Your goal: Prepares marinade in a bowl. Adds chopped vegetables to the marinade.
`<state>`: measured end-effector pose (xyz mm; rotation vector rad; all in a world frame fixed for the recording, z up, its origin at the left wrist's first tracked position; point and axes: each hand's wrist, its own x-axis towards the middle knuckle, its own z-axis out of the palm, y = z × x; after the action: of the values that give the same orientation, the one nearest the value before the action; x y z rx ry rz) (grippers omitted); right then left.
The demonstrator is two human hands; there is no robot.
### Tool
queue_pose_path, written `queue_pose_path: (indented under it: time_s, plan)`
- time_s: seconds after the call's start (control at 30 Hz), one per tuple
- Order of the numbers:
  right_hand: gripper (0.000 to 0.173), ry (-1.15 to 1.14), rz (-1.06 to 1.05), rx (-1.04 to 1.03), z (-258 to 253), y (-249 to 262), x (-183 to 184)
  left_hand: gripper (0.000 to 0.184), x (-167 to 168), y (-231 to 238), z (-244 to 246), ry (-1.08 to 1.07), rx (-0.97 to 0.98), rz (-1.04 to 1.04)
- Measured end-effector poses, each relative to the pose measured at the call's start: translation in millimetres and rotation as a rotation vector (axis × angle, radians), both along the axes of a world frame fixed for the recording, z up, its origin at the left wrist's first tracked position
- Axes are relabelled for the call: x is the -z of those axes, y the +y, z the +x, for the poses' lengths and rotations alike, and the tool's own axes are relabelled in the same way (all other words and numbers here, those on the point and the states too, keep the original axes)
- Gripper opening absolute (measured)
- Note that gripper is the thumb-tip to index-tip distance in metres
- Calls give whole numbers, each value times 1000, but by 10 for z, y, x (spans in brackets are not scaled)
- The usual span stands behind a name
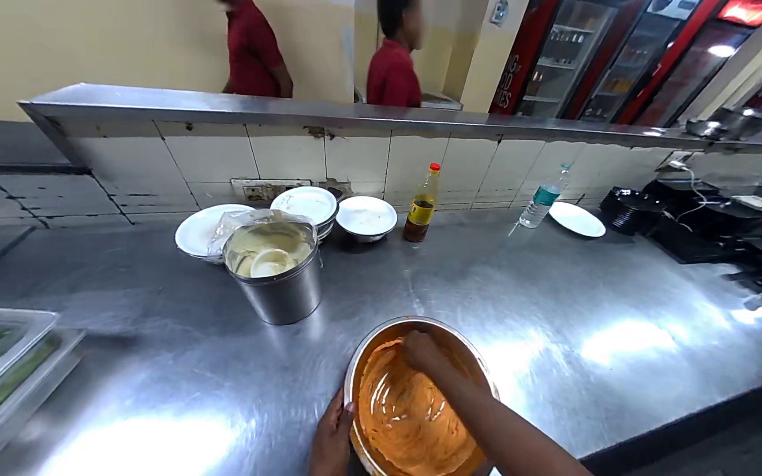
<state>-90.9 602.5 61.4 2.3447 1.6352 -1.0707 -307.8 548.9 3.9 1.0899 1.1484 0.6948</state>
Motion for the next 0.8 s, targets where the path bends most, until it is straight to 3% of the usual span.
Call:
queue_pose_path:
  time_s: [0.07,0.17,0.23,0.33,0.43,0.5,0.57,0.63,0.7,0.8]
  plan:
    - [34,-19,101,-135,-417,79,183,49,74,229,11,-72,19,-9]
    - [35,105,121,-293,-900,-247,269,42,71,522,76,-84,-22,9]
    - [36,233,146,-529,-805,-648,394,35,45,646,182,-5,-105,75]
    - [27,348,205,-772,-77,-1025,632,32,26,723,262,152,-10,223]
    - [28,163,155,-542,516,-702,495,35,-17,739,279,233,76,310]
    - [38,138,204,-355,309,-511,523,35,-32,738,297,277,92,313]
    - [39,344,252,-408,-115,-664,685,35,-55,764,326,332,97,316]
    - [34,462,112,-555,-140,-945,646,34,-60,775,292,335,108,323]
    - [27,354,-45,-601,308,-955,498,33,-45,773,264,279,111,326]
    - [30,110,62,-394,483,-556,404,34,-47,759,266,259,118,323]
